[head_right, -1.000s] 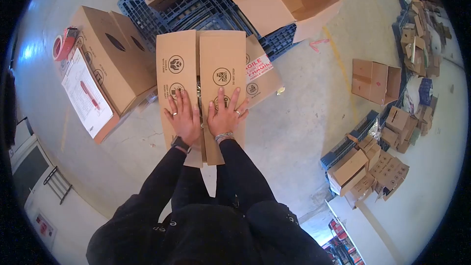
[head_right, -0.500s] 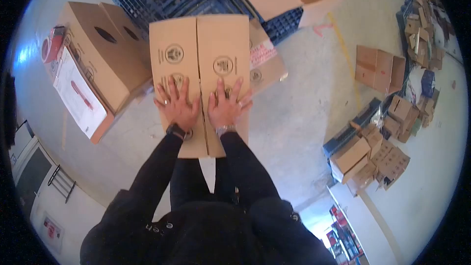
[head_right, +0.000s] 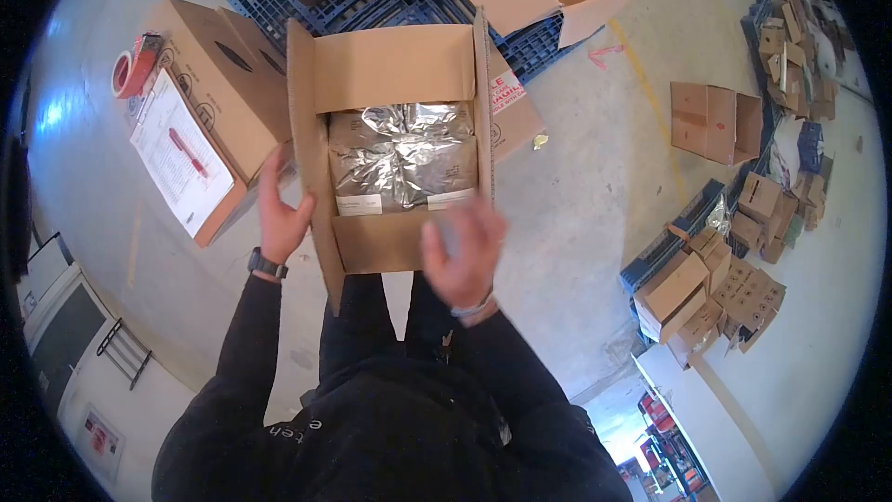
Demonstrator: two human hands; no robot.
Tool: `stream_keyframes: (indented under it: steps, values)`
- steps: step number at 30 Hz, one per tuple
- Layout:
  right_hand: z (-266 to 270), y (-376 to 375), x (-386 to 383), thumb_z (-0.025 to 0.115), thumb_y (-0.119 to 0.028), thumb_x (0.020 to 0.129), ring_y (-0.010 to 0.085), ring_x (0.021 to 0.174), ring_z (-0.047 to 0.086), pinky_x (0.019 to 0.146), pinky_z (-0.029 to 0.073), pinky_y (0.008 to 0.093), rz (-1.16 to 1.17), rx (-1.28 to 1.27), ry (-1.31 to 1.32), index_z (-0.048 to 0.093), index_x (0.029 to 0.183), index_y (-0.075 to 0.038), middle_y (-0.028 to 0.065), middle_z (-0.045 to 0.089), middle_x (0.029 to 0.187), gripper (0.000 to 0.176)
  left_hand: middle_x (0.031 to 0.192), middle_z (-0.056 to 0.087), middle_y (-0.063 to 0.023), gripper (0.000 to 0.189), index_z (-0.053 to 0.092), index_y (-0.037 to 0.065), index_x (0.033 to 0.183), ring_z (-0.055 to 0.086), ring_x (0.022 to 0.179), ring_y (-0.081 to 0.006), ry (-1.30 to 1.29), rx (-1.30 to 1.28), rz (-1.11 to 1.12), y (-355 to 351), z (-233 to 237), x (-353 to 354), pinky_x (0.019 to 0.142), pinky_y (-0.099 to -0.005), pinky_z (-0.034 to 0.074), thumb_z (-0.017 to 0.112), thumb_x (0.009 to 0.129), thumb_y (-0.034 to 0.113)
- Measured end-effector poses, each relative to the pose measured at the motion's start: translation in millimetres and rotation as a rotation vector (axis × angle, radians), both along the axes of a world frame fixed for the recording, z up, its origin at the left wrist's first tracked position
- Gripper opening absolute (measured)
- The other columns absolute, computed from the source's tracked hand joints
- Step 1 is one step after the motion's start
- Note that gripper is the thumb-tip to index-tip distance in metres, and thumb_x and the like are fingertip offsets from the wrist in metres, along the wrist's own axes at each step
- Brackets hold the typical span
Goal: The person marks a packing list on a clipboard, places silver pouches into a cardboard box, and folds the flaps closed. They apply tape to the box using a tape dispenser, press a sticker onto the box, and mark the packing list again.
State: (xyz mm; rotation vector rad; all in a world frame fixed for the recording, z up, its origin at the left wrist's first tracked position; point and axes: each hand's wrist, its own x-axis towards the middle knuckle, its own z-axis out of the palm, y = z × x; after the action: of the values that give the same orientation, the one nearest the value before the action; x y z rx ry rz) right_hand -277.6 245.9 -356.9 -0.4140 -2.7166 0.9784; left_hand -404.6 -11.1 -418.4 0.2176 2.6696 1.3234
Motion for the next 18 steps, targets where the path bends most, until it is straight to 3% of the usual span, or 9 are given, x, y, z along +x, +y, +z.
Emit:
stream_keyframes:
  steps: [1,3,5,7,10,12,15,16,18]
  values:
    - [6,-14,7,0.067,-0.021,0.086,0.0424,0.122,0.044,0.104,0.035,0.0508,0.212,0.000,-0.061,0.043,0.135,0.001,0.0255,0.044,0.132,0.059,0.140,0.045,-0.0225,0.077,0.042,0.004,0.141,0.048,0.125,-0.0396,0.003,-0.002,-0.002,4,18,-1,0.106,-0.0436,0.038,0.072,0.071,0.012]
    - [-15,-37,-5,0.067,-0.020,0.086,0.0422,0.123,0.043,0.104,0.035,0.0489,0.108,-0.131,-0.121,0.043,0.135,0.002,0.0257,0.044,0.132,0.058,0.131,0.051,-0.0196,0.066,0.050,0.004,0.133,0.052,0.117,-0.0362,0.280,-0.569,0.046,31,54,-1,0.101,-0.0429,0.042,0.069,0.070,0.008]
    - [-55,-40,-23,0.067,-0.021,0.087,0.0420,0.123,0.043,0.104,0.036,0.0478,-0.096,-0.243,-0.186,0.043,0.135,0.000,0.0260,0.045,0.131,0.058,0.128,0.054,-0.0168,0.056,0.058,0.009,0.126,0.053,0.114,-0.0366,0.315,-0.405,-0.249,67,54,3,0.095,-0.0436,0.045,0.067,0.071,0.005]
    - [-99,-27,-35,0.068,-0.027,0.085,0.0447,0.126,0.039,0.105,0.034,0.0515,-0.209,-0.188,-0.261,0.041,0.139,-0.003,0.0265,0.041,0.134,0.065,0.108,0.065,-0.0134,0.029,0.064,0.007,0.108,0.061,0.105,-0.0331,0.139,-0.137,-0.355,116,38,10,0.091,-0.0444,0.047,0.061,0.079,0.008]
    - [-110,-11,-49,0.074,-0.039,0.078,0.0506,0.134,0.026,0.108,0.026,0.0600,-0.158,-0.008,-0.486,0.033,0.146,-0.010,0.0267,0.028,0.145,0.085,0.106,0.066,-0.0151,0.022,0.064,0.007,0.104,0.063,0.103,-0.0335,-0.201,-0.064,-0.118,154,-34,12,0.088,-0.0469,0.048,0.060,0.083,0.012]
    - [-115,-6,-55,0.077,-0.047,0.073,0.0539,0.138,0.017,0.108,0.021,0.0655,-0.082,0.140,-0.640,0.027,0.151,-0.014,0.0265,0.019,0.152,0.098,0.106,0.067,-0.0165,0.021,0.064,0.006,0.103,0.064,0.101,-0.0351,-0.322,-0.336,0.083,157,-72,8,0.088,-0.0526,0.047,0.059,0.086,0.017]
    - [-125,-7,-58,0.077,-0.062,0.066,0.0543,0.143,0.000,0.104,0.014,0.0759,-0.002,0.093,-0.839,0.006,0.156,-0.021,0.0241,-0.006,0.159,0.122,0.121,0.060,-0.0196,0.031,0.061,0.005,0.114,0.057,0.113,-0.0393,-0.459,-0.220,0.121,134,-96,-5,0.095,-0.0540,0.043,0.057,0.089,0.024]
    - [-124,-9,-62,0.077,-0.062,0.066,0.0543,0.143,0.000,0.104,0.014,0.0759,-0.009,0.083,-0.843,0.006,0.156,-0.021,0.0241,-0.006,0.159,0.122,0.121,0.060,-0.0196,0.031,0.061,0.005,0.114,0.057,0.113,-0.0393,-0.461,-0.229,0.111,130,-102,-7,0.095,-0.0540,0.043,0.057,0.089,0.024]
    - [-121,-15,-66,0.076,-0.063,0.068,0.0543,0.143,0.001,0.103,0.015,0.0770,-0.055,0.116,-0.855,0.004,0.156,-0.020,0.0247,-0.005,0.159,0.121,0.139,0.045,-0.0234,0.049,0.047,0.007,0.135,0.042,0.129,-0.0430,0.018,-0.321,0.318,125,-111,-7,0.105,-0.0550,0.034,0.053,0.093,0.032]
